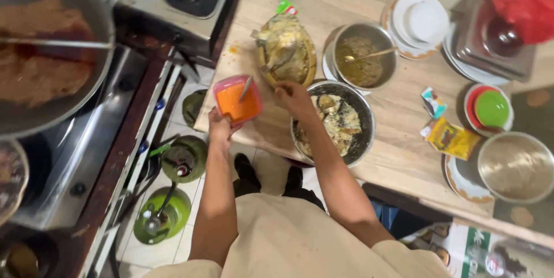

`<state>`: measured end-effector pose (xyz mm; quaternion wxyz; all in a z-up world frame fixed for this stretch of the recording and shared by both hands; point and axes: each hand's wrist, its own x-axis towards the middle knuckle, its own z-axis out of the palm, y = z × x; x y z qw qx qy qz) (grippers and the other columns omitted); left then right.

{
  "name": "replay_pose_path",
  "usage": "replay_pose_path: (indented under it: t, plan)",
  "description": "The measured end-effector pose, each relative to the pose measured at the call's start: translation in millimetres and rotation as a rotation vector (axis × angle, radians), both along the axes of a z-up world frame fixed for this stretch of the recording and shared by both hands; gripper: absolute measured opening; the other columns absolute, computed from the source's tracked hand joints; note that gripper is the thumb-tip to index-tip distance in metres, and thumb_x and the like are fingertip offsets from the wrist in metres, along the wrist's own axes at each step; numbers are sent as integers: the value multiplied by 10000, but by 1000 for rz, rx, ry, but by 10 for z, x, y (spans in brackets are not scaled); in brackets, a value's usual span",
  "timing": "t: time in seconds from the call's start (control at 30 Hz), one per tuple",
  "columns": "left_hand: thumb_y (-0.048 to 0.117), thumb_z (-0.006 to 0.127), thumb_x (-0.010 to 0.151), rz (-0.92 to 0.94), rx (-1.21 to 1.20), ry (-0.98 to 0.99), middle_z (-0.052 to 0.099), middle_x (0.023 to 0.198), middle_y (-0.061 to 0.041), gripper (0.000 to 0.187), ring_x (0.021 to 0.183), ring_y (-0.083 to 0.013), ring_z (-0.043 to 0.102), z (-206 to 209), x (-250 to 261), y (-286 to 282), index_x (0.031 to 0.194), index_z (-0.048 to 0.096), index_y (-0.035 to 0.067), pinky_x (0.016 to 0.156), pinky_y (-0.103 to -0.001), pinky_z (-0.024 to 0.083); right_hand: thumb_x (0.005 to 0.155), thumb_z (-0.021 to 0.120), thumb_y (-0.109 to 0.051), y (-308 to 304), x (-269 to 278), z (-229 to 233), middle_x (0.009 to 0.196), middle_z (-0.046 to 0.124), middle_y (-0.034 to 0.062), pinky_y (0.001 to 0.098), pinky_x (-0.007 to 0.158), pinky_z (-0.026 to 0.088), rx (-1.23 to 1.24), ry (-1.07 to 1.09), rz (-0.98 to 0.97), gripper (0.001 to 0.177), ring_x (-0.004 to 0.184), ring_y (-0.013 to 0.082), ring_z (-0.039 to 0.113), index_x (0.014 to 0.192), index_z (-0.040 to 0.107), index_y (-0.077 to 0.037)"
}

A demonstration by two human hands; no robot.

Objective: The person fries breaded items in a pan of hot oil, removes them with tongs, and places them into a metal bowl. They also stir an orange mixture in a plastic container and handle a plate with breaded pieces before adding more to the pan.

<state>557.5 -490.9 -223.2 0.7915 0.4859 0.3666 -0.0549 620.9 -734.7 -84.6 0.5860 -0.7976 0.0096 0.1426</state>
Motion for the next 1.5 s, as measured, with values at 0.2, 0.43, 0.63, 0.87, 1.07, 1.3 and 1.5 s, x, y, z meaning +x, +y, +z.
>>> replay_pose_path:
  t: [0.2, 0.43, 0.63, 0.87, 1.07, 1.3, 1.5]
  plan:
    - [-81, 466, 869, 26, -23, -58, 635, 1186, -219, 563, 866, -390, 742, 806, -65, -196, 1388, 347, 102, 710, -451, 651, 917, 711, -275, 137, 305, 123, 896, 701, 61, 319, 705, 527, -53, -198, 83, 450, 772, 157, 645, 1265, 648, 2]
    - [-62, 520, 830, 35, 11, -136, 671, 1121, -235, 711, 854, -352, 757, 1811, -387, -532, 1466, 272, 138, 705, -407, 657, 927, 720, -291, 185, 265, 503, 765, 684, 4, 296, 650, 488, 31, -254, 208, 309, 695, 109, 608, 1089, 735, -28]
    - [-8, 547, 834, 96, 13, -151, 681, 972, -208, 726, 752, -272, 698, 2087, -914, -845, 1485, 270, 153, 674, -374, 635, 966, 691, -191, 50, 64, 553, 733, 634, -6, 269, 618, 449, 225, -289, 269, 226, 680, 64, 531, 947, 715, 33]
    - [44, 577, 842, 218, -48, -213, 647, 962, -158, 723, 725, -230, 666, 2187, -1465, -867, 1493, 283, 155, 655, -353, 625, 1000, 591, -120, 1, -789, 1100, 859, 668, -19, 244, 594, 378, 320, -317, 168, 250, 667, 54, 455, 1141, 738, 27]
    - [39, 572, 820, 242, -74, -289, 644, 961, -178, 761, 704, -232, 664, 2165, -1541, -586, 1502, 254, 147, 640, -362, 618, 1060, 558, -149, 41, -1159, 1148, 906, 708, 27, 251, 668, 462, 137, -445, 154, 250, 756, 85, 578, 1084, 759, -2]
    - [38, 578, 840, 179, -38, -345, 686, 901, -166, 739, 681, -219, 663, 2511, -1845, -90, 1495, 245, 119, 614, -347, 601, 1067, 582, -104, 549, -1510, 1282, 994, 738, 47, 262, 736, 492, 198, -536, 48, 198, 820, 103, 616, 1128, 733, 9]
    - [47, 587, 820, 149, 0, -264, 687, 857, -143, 709, 609, -212, 650, 2456, -2026, 397, 1473, 320, 118, 570, -316, 571, 1061, 571, -77, 1048, -1942, 1348, 982, 727, 60, 263, 748, 497, 76, -591, 166, 214, 814, 104, 621, 1069, 758, 27]
